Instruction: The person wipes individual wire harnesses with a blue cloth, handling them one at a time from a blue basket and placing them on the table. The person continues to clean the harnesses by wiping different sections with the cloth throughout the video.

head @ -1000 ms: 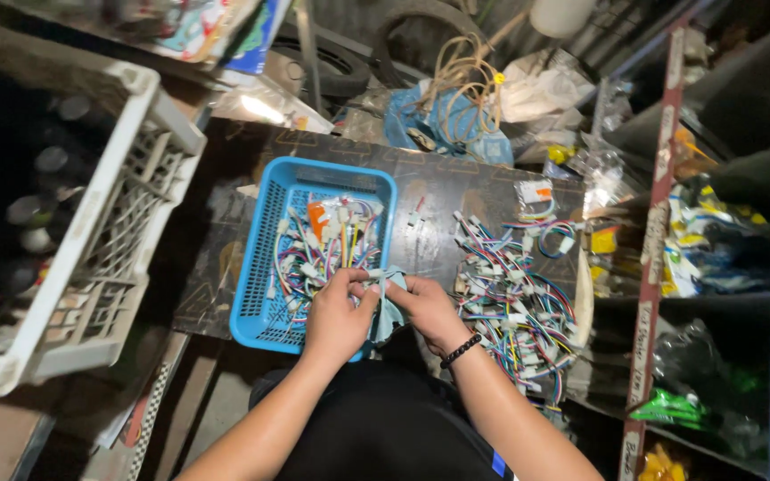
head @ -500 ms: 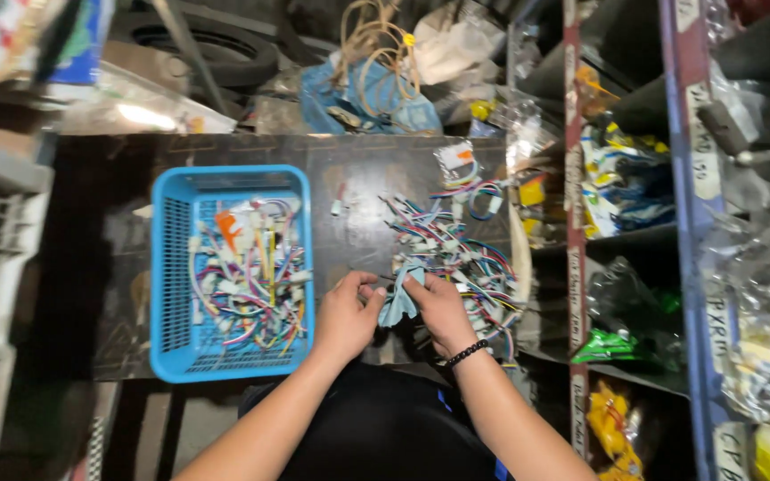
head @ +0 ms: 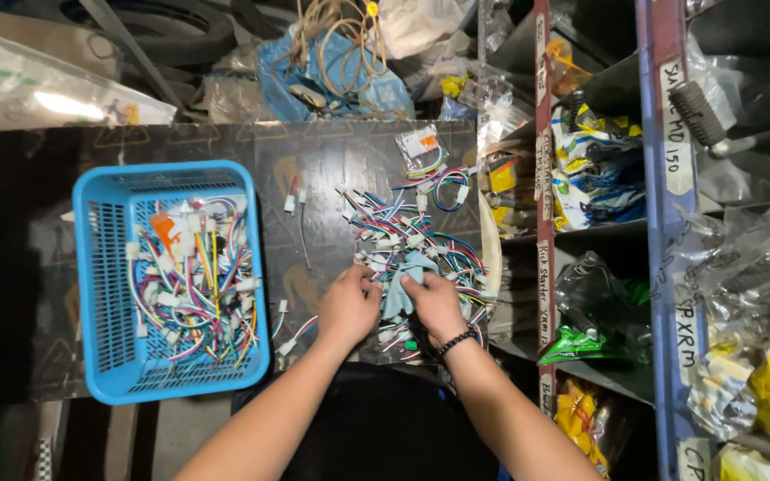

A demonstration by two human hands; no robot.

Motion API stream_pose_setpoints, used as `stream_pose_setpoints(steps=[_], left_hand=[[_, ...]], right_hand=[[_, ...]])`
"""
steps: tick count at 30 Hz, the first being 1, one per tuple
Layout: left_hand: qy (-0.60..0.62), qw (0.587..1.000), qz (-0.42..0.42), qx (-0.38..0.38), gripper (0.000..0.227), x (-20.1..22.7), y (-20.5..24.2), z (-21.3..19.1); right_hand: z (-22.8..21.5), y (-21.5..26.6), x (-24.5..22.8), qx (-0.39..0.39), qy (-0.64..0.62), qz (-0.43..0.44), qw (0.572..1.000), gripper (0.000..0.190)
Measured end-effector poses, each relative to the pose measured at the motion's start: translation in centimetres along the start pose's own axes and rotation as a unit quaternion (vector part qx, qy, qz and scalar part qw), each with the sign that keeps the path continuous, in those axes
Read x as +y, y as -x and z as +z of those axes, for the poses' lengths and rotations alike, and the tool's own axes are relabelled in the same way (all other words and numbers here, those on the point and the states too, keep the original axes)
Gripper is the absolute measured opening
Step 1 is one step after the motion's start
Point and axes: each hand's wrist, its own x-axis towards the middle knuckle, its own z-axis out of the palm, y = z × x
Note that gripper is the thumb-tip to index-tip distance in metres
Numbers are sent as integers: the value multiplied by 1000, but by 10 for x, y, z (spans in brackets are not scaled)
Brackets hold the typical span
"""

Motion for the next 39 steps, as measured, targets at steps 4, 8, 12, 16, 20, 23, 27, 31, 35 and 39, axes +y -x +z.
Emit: stream_pose_setpoints(steps=[4, 8, 12, 16, 20, 23, 27, 31, 35, 39], left_hand=[[-5, 1000, -21, 10, 32, -8, -19, 19], [-27, 998, -49, 15, 35, -10, -30, 28], [-39, 996, -82, -5, 38, -8, -34, 30], [-31, 994, -101, -8, 38, -5, -36, 28], [-6, 993, -119, -5, 37, -2, -33, 21], [18, 994, -108, 9, 34, -2, -31, 16], [62, 993, -66, 78, 25, -9, -31, 17], [121, 984, -84, 99, 25, 6, -10, -5], [160, 975, -75, 134, 25, -9, -3, -13], [196, 961, -33, 194, 18, -32, 1, -27]], right_hand=[[6, -26, 35, 7, 48, 14, 999, 20], [13, -39, 38, -6, 117, -14, 993, 26], [15, -49, 46, -34, 147, 12, 989, 28], [24, -57, 52, -51, 149, 32, 987, 31], [28, -39, 26, -63, 58, 68, 994, 29], [25, -32, 8, -70, -48, 100, 991, 22], [20, -11, -19, -98, -198, 137, 966, 18], [22, 0, -35, -115, -239, 147, 953, 17], [33, 16, -45, -130, -250, 119, 952, 16], [46, 32, -54, -163, -261, 69, 949, 15]])
